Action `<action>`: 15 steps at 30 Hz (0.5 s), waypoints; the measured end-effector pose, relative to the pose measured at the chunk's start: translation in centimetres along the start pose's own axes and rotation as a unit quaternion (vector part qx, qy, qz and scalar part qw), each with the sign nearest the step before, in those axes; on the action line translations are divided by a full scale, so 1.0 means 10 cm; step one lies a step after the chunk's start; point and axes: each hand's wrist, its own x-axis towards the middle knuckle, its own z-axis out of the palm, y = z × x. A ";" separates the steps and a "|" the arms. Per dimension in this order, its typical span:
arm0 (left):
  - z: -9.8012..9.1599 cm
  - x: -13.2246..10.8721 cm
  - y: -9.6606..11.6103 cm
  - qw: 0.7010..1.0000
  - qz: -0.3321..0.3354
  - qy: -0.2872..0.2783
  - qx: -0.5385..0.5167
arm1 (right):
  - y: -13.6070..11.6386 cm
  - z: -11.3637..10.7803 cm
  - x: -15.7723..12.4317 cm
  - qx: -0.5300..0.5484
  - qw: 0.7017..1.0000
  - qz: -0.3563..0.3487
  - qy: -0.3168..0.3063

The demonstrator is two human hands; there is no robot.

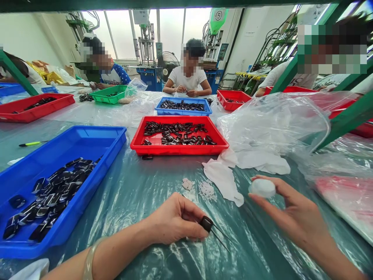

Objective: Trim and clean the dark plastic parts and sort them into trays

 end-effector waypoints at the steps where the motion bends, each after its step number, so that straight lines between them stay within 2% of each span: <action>1: 0.00 0.01 -0.01 1.000 0.006 0.006 0.011 | 0.08 0.01 0.00 0.000 1.000 0.024 0.002; 4: -0.01 0.02 -0.02 0.998 0.019 0.019 0.048 | 0.28 0.04 0.00 0.025 0.996 0.081 -0.006; 9: 0.00 0.02 -0.03 0.996 0.028 0.033 0.076 | 0.46 0.12 0.00 0.077 0.990 0.114 -0.030; 11: -0.01 0.02 -0.03 0.994 0.032 0.043 0.092 | 0.48 0.11 -0.02 0.068 0.989 0.128 -0.001; 14: -0.03 0.02 -0.03 0.988 0.040 0.083 0.125 | 0.41 0.03 -0.08 0.027 0.984 0.152 0.085; 15: -0.04 0.02 -0.03 0.986 0.040 0.096 0.133 | 0.36 -0.01 -0.10 0.008 0.983 0.140 0.117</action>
